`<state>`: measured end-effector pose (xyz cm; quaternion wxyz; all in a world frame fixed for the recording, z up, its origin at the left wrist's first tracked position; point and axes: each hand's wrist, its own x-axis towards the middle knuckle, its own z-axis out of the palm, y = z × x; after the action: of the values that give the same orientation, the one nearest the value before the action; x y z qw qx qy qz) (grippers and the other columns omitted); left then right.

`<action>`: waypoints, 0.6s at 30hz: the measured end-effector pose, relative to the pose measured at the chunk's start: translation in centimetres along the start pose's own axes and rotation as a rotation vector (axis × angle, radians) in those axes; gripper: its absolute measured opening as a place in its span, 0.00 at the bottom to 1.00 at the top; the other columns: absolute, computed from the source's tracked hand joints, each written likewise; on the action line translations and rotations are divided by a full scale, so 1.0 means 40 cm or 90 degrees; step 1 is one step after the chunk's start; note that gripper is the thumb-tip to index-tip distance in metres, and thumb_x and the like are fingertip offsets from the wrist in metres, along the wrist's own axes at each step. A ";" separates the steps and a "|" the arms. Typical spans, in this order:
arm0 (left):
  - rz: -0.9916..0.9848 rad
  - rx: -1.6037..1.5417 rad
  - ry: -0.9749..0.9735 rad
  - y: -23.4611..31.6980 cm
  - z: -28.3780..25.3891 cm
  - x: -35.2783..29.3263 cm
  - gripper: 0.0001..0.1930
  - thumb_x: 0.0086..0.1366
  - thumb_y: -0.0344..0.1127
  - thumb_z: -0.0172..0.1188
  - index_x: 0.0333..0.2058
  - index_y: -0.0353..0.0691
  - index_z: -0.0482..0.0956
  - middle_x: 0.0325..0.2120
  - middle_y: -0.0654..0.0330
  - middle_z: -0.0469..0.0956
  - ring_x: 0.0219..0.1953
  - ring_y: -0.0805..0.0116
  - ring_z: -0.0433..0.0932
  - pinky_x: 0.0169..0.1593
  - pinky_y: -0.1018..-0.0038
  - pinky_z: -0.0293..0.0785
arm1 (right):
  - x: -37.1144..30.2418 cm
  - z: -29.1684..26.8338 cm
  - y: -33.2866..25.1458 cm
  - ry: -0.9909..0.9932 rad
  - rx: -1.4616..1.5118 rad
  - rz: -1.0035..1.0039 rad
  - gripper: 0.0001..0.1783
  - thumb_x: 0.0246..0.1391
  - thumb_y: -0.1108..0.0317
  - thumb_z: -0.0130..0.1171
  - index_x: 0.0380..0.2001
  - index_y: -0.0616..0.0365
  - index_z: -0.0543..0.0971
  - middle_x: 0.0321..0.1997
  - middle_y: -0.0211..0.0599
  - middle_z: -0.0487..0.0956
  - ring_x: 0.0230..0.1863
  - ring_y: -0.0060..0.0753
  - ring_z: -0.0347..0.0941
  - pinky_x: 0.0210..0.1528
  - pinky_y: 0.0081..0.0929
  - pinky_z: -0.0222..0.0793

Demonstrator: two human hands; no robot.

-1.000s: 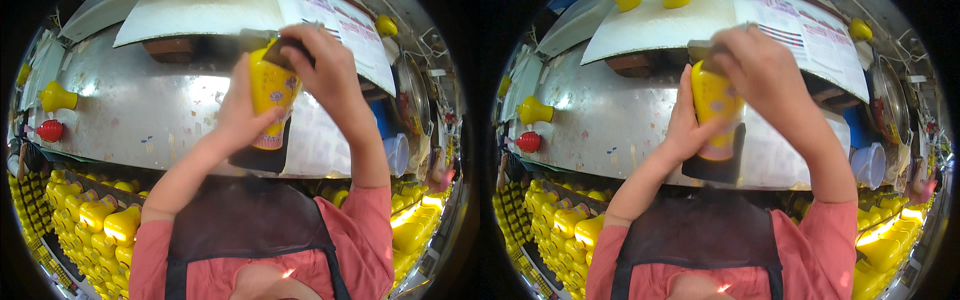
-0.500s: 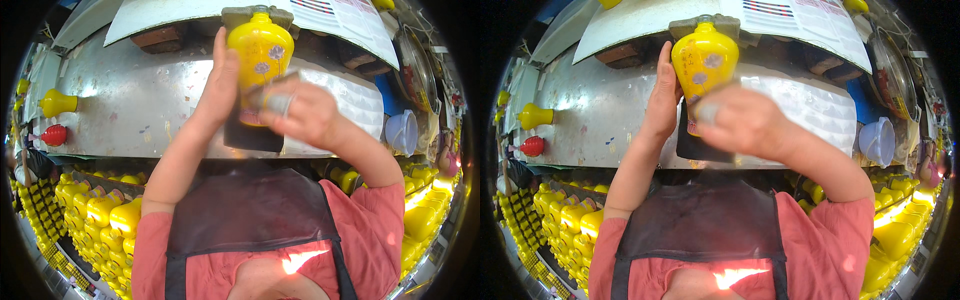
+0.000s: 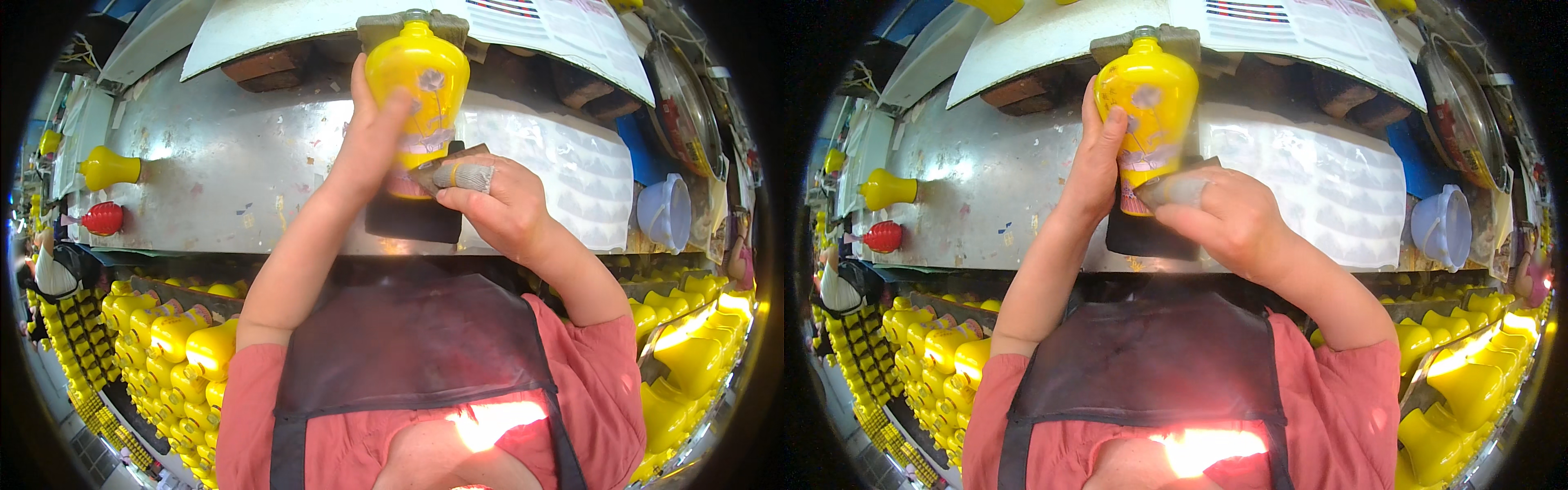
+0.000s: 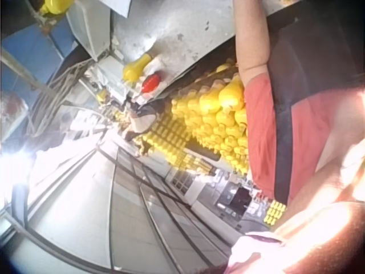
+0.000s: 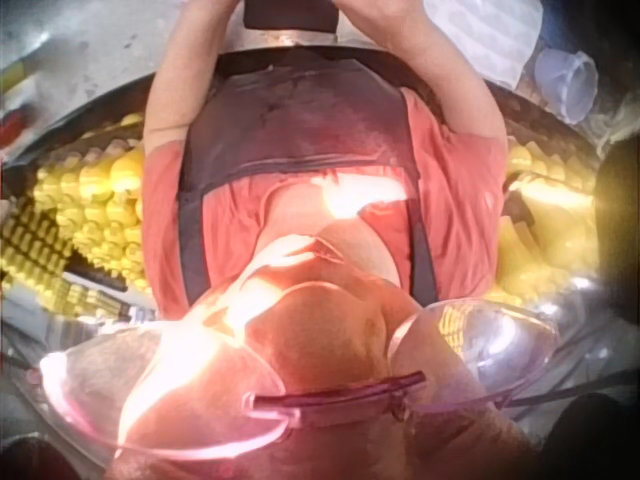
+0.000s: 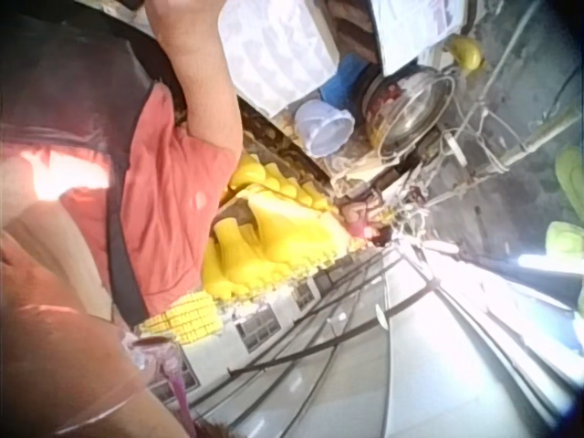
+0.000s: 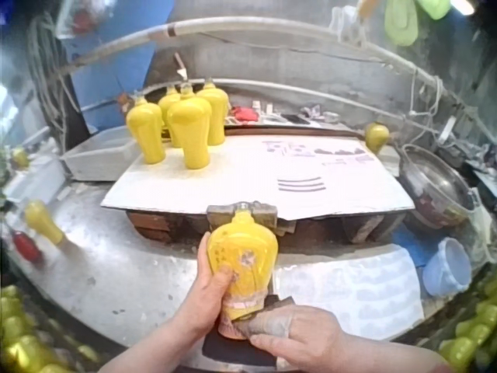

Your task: The person applies adhesive labels to yellow plastic bottles one at a time. They peel each label from a sheet, wrap it around the bottle, smooth it with their fingers, and then place the labeled bottle on a nearby tray.

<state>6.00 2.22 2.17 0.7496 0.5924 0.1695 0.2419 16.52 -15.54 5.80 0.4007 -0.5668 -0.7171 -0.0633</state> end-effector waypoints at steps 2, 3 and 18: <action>0.006 0.013 0.014 0.000 0.001 -0.001 0.43 0.78 0.50 0.51 0.77 0.41 0.35 0.70 0.49 0.59 0.71 0.57 0.61 0.72 0.65 0.58 | -0.012 -0.014 -0.008 -0.003 0.068 0.143 0.11 0.50 0.81 0.69 0.37 0.62 0.82 0.40 0.43 0.85 0.39 0.39 0.83 0.44 0.29 0.80; 0.012 0.036 0.033 0.001 0.001 -0.002 0.43 0.77 0.48 0.53 0.77 0.39 0.36 0.70 0.46 0.58 0.72 0.55 0.60 0.73 0.63 0.57 | -0.014 -0.025 -0.009 0.024 0.138 0.260 0.10 0.52 0.80 0.68 0.38 0.62 0.83 0.41 0.41 0.84 0.41 0.35 0.83 0.45 0.28 0.79; 0.404 0.636 0.048 -0.001 0.016 -0.001 0.35 0.73 0.33 0.52 0.76 0.40 0.53 0.76 0.40 0.44 0.77 0.41 0.48 0.76 0.56 0.47 | -0.015 0.093 0.105 0.073 0.442 0.630 0.43 0.64 0.54 0.64 0.73 0.65 0.63 0.62 0.46 0.78 0.57 0.28 0.77 0.58 0.26 0.72</action>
<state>6.31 1.68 2.30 0.2640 0.8862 0.1038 0.3662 18.30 -12.49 1.40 0.5819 -0.6648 -0.3248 0.3376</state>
